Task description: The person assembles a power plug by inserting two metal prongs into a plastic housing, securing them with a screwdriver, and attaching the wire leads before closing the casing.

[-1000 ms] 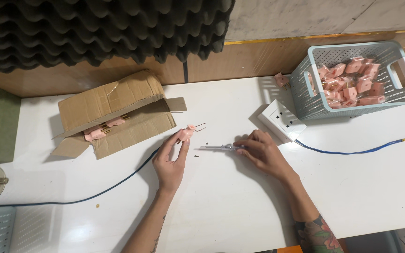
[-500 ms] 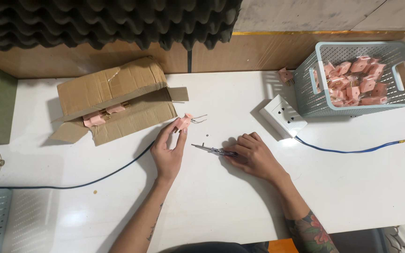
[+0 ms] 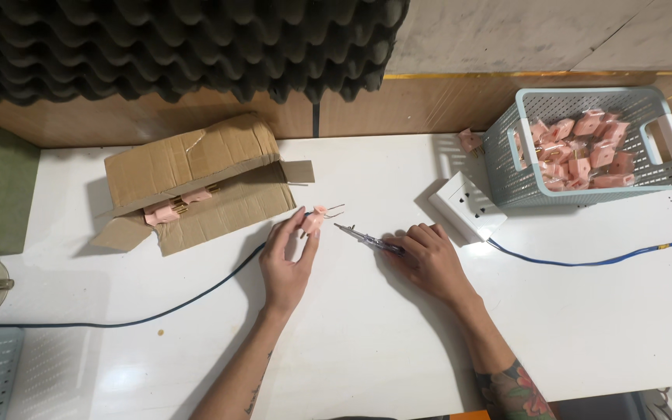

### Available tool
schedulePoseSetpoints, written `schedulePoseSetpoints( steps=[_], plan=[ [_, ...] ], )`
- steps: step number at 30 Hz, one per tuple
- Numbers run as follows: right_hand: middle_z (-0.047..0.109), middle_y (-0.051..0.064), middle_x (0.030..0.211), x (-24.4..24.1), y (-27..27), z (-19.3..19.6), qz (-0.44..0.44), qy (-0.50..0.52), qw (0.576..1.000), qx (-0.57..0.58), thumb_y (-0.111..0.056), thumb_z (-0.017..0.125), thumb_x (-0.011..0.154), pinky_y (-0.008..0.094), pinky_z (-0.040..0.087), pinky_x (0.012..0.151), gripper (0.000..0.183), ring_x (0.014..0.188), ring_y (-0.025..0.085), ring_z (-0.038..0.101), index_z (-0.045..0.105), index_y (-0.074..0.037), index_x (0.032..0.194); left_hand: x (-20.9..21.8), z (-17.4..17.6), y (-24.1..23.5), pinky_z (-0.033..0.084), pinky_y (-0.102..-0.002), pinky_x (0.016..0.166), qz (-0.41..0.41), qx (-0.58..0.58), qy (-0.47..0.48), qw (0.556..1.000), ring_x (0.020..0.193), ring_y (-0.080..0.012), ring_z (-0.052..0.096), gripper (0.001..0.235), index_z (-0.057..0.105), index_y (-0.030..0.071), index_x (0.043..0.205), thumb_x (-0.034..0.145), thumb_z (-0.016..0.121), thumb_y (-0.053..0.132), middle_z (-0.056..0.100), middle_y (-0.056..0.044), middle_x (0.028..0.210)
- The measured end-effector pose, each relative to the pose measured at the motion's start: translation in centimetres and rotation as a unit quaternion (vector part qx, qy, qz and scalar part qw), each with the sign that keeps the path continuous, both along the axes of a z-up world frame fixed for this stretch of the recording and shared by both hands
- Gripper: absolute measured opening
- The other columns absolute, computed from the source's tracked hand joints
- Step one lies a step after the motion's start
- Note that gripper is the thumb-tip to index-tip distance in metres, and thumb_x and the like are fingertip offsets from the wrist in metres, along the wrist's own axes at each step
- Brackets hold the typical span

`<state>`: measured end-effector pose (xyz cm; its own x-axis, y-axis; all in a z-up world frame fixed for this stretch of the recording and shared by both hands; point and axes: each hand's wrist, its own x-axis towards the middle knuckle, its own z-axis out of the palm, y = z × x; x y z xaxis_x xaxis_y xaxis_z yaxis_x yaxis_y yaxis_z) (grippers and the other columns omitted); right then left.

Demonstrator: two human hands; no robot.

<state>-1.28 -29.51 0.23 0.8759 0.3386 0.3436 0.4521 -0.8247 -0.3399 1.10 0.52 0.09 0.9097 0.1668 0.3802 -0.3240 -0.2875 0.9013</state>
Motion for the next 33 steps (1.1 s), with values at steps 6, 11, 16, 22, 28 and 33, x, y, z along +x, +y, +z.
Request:
schedulePoseSetpoints(
  steps=[6, 11, 16, 22, 28, 33],
  plan=[
    [0.076, 0.008, 0.083, 0.2, -0.2, 0.2, -0.055, 0.066, 0.983, 0.161, -0.032, 0.087, 0.102, 0.038, 0.058, 0.086, 0.025, 0.078, 0.023, 0.073, 0.09, -0.014, 0.118, 0.1, 0.8, -0.2, 0.069, -0.035, 0.1, -0.073, 0.045, -0.008, 0.996, 0.111, -0.021, 0.085, 0.034, 0.086, 0.01, 0.131, 0.097, 0.088, 0.005, 0.083, -0.003, 0.117],
    [0.081, 0.009, 0.089, 0.0, -0.2, -0.6, -0.092, 0.072, 0.94, 0.321, -0.022, 0.09, 0.101, 0.036, 0.062, 0.087, 0.023, 0.083, 0.021, 0.076, 0.089, -0.01, 0.12, -0.2, -1.5, 0.0, 0.051, -0.053, 0.116, -0.211, 0.219, -0.081, 0.949, 0.139, -0.025, 0.073, 0.031, 0.084, 0.032, 0.114, 0.091, 0.091, 0.012, 0.085, 0.012, 0.121],
    [0.083, 0.012, 0.091, -0.3, 0.2, -0.2, -0.083, 0.076, 0.932, 0.343, -0.02, 0.09, 0.101, 0.039, 0.062, 0.088, 0.025, 0.083, 0.023, 0.077, 0.089, -0.006, 0.121, -0.9, -0.3, 0.8, 0.043, -0.048, 0.119, -0.288, 0.295, -0.042, 0.91, 0.146, -0.0199, 0.065, 0.024, 0.082, 0.034, 0.107, 0.098, 0.077, 0.013, 0.083, 0.018, 0.136],
    [0.081, 0.012, 0.095, -0.2, 0.6, 0.5, -0.091, 0.091, 0.916, 0.38, -0.016, 0.089, 0.101, 0.04, 0.06, 0.091, 0.026, 0.088, 0.019, 0.073, 0.087, -0.005, 0.125, -0.6, 1.6, 2.2, 0.042, -0.052, 0.115, -0.308, 0.309, -0.014, 0.9, 0.141, -0.0291, 0.063, 0.041, 0.078, 0.03, 0.12, 0.082, 0.07, 0.017, 0.077, 0.006, 0.145],
    [0.074, 0.006, 0.103, -0.3, 0.3, -1.6, -0.113, 0.092, 0.851, 0.505, -0.017, 0.083, 0.107, 0.034, 0.058, 0.095, 0.021, 0.097, 0.012, 0.065, 0.082, -0.006, 0.124, -2.8, 0.3, -1.0, 0.045, -0.054, 0.104, -0.228, 0.314, 0.042, 0.921, 0.108, -0.0319, 0.068, 0.063, 0.061, 0.016, 0.121, 0.089, 0.088, 0.062, 0.068, -0.007, 0.104],
    [0.075, 0.013, 0.109, -0.8, 1.3, -0.7, -0.083, 0.05, 0.807, 0.582, -0.027, 0.054, 0.124, 0.042, 0.059, 0.107, 0.031, 0.113, 0.024, 0.074, 0.071, -0.002, 0.122, -2.4, 0.0, -0.6, 0.045, -0.048, 0.104, -0.242, 0.325, 0.038, 0.913, 0.107, -0.0239, 0.066, 0.042, 0.059, 0.02, 0.124, 0.1, 0.083, 0.044, 0.071, -0.001, 0.1]
  ],
)
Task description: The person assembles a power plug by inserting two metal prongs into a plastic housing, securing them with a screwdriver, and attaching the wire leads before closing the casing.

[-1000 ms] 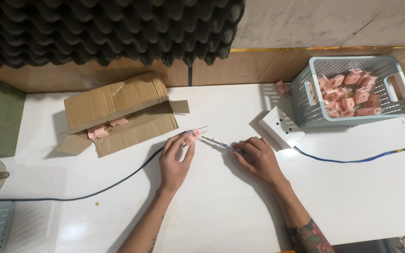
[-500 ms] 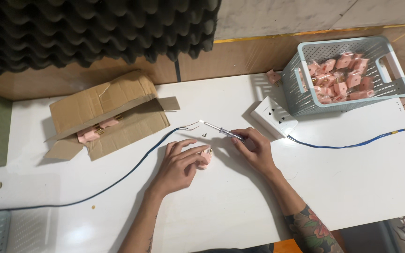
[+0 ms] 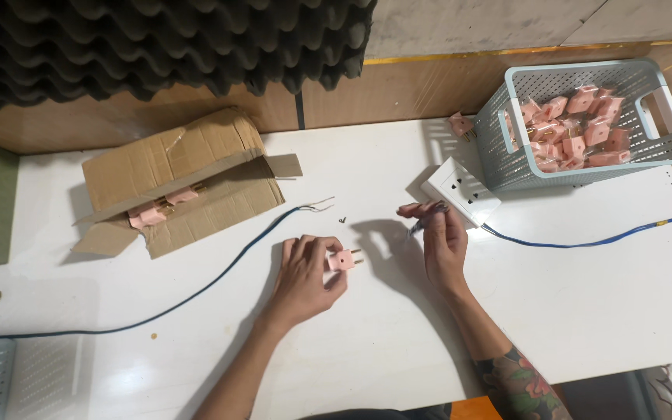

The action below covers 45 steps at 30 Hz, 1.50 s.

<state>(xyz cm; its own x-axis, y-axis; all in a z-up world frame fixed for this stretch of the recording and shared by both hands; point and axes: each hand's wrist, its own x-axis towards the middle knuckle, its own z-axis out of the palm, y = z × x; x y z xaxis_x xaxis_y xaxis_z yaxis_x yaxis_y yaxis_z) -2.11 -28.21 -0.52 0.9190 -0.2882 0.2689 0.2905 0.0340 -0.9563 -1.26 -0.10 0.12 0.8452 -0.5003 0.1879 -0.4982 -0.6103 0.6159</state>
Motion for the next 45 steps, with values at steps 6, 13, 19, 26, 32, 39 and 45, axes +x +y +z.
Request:
schedulePoseSetpoints(
  steps=[6, 13, 19, 26, 32, 39, 45],
  plan=[
    [0.069, 0.014, 0.104, -0.4, 0.3, 1.7, 0.085, -0.05, 0.986, -0.138, -0.02, 0.045, 0.124, 0.049, 0.055, 0.104, 0.023, 0.105, 0.027, 0.069, 0.06, -0.004, 0.13, 0.6, 2.1, 0.4, 0.042, -0.051, 0.11, -0.022, -0.007, 0.039, 0.999, 0.115, -0.0266, 0.063, 0.052, 0.06, 0.018, 0.138, 0.097, 0.084, 0.039, 0.072, -0.005, 0.097],
    [0.075, 0.008, 0.08, -1.1, 6.2, 4.9, 0.098, 0.148, 0.78, -0.6, -0.059, 0.08, 0.1, 0.042, 0.054, 0.089, 0.045, 0.084, 0.026, 0.071, 0.083, -0.015, 0.107, 0.8, -0.2, 0.5, 0.043, -0.047, 0.115, -0.007, -0.024, 0.062, 0.998, 0.123, -0.0252, 0.07, 0.065, 0.055, 0.022, 0.143, 0.091, 0.09, 0.037, 0.079, -0.002, 0.113],
    [0.078, 0.008, 0.086, -0.3, 9.3, 4.6, 0.122, 0.248, 0.648, -0.71, -0.056, 0.07, 0.101, 0.045, 0.051, 0.096, 0.044, 0.093, 0.026, 0.074, 0.077, -0.013, 0.104, 0.7, -0.6, 0.2, 0.048, -0.048, 0.112, 0.001, 0.0, 0.027, 1.0, 0.12, -0.0263, 0.074, 0.071, 0.052, 0.022, 0.145, 0.088, 0.095, 0.028, 0.082, -0.002, 0.113],
    [0.079, 0.007, 0.087, -0.1, 10.4, 6.0, 0.144, 0.274, 0.634, -0.709, -0.057, 0.065, 0.098, 0.048, 0.046, 0.101, 0.047, 0.097, 0.027, 0.074, 0.079, -0.012, 0.103, 0.7, -1.9, 0.3, 0.049, -0.048, 0.111, -0.013, 0.028, 0.045, 0.999, 0.121, -0.0269, 0.075, 0.073, 0.048, 0.024, 0.15, 0.091, 0.092, 0.019, 0.083, -0.002, 0.113],
    [0.091, 0.014, 0.099, 0.2, 9.3, 11.8, 0.174, 0.331, 0.736, -0.565, -0.065, 0.062, 0.106, 0.047, 0.052, 0.109, 0.062, 0.1, 0.03, 0.083, 0.089, -0.011, 0.118, 0.6, -0.6, 0.5, 0.046, -0.048, 0.111, -0.016, -0.009, 0.043, 0.999, 0.118, -0.0252, 0.075, 0.066, 0.052, 0.026, 0.148, 0.096, 0.092, 0.026, 0.081, -0.001, 0.11],
    [0.082, 0.024, 0.082, 0.7, 4.2, 11.7, 0.115, 0.436, 0.804, -0.387, -0.057, 0.069, 0.103, 0.044, 0.054, 0.085, 0.061, 0.078, 0.03, 0.069, 0.092, -0.004, 0.122, 0.5, -1.3, 0.5, 0.044, -0.049, 0.111, -0.016, -0.028, 0.031, 0.999, 0.115, -0.0238, 0.071, 0.06, 0.062, 0.026, 0.145, 0.095, 0.093, 0.038, 0.08, -0.002, 0.107],
    [0.086, 0.021, 0.09, 0.7, 1.7, 10.0, 0.052, 0.409, 0.791, -0.452, -0.064, 0.071, 0.106, 0.046, 0.061, 0.082, 0.06, 0.083, 0.036, 0.084, 0.092, -0.011, 0.124, 0.5, -2.0, 0.3, 0.043, -0.047, 0.109, -0.003, -0.047, 0.006, 0.999, 0.111, -0.019, 0.067, 0.056, 0.068, 0.026, 0.143, 0.096, 0.091, 0.046, 0.077, 0.003, 0.108]
  ],
)
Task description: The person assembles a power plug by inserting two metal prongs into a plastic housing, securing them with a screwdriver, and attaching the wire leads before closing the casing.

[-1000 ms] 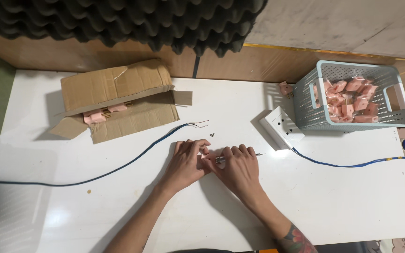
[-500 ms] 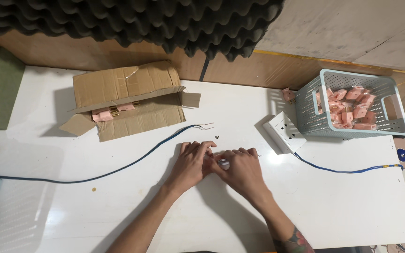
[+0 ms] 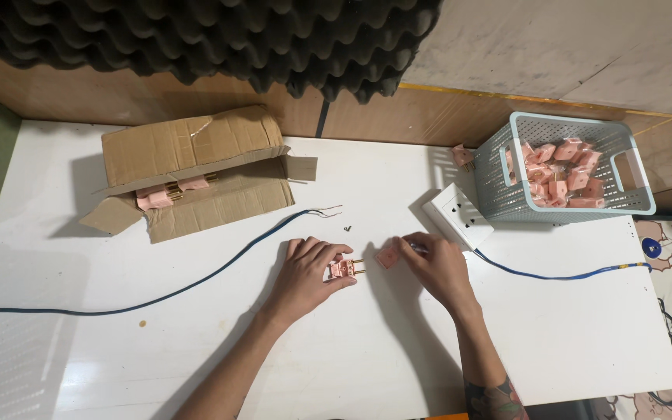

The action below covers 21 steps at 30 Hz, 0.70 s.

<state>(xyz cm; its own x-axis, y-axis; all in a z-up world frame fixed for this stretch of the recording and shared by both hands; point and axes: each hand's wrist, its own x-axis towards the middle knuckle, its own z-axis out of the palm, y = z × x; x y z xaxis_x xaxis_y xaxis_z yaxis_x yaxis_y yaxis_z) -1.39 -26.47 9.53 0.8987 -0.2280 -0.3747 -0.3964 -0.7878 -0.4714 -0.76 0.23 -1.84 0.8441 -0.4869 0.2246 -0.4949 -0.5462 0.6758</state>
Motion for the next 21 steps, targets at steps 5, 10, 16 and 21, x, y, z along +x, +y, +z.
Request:
schedulePoseSetpoints(
  steps=[5, 10, 16, 21],
  plan=[
    [0.073, 0.034, 0.112, -0.7, -0.2, 1.4, -0.01, -0.132, 0.986, 0.099, -0.038, 0.064, 0.116, 0.068, 0.06, 0.109, 0.048, 0.115, 0.053, 0.076, 0.061, -0.002, 0.146, -0.1, 0.4, -0.1, 0.044, -0.048, 0.106, 0.007, -0.006, -0.021, 1.0, 0.111, -0.0205, 0.067, 0.058, 0.072, 0.024, 0.142, 0.093, 0.09, 0.049, 0.075, 0.002, 0.108],
    [0.058, 0.014, 0.109, -1.2, -1.1, -0.3, 0.035, -0.264, 0.938, 0.221, -0.03, 0.053, 0.122, 0.052, 0.056, 0.107, 0.033, 0.11, 0.029, 0.061, 0.068, -0.004, 0.134, -0.1, 1.5, 0.1, 0.044, -0.045, 0.107, -0.007, -0.006, 0.0, 1.0, 0.112, -0.0187, 0.066, 0.057, 0.075, 0.023, 0.138, 0.097, 0.087, 0.059, 0.075, 0.002, 0.111],
    [0.069, 0.023, 0.12, -0.3, -0.8, -6.4, 0.089, -0.365, 0.836, 0.4, -0.011, 0.073, 0.109, 0.047, 0.056, 0.109, 0.033, 0.115, 0.032, 0.073, 0.073, 0.009, 0.135, 0.0, 0.5, 0.0, 0.045, -0.046, 0.107, 0.0, 0.005, -0.015, 1.0, 0.112, -0.0189, 0.067, 0.042, 0.081, 0.024, 0.125, 0.097, 0.083, 0.055, 0.075, 0.002, 0.107],
    [0.081, 0.03, 0.114, -1.1, 0.8, -7.6, 0.057, -0.346, 0.807, 0.475, -0.002, 0.071, 0.109, 0.047, 0.06, 0.104, 0.036, 0.113, 0.034, 0.079, 0.065, 0.016, 0.139, -0.2, -1.1, 0.0, 0.048, -0.049, 0.104, 0.006, -0.004, -0.058, 0.998, 0.111, -0.0254, 0.068, 0.039, 0.079, 0.019, 0.118, 0.089, 0.087, 0.044, 0.075, -0.004, 0.108]
  ],
)
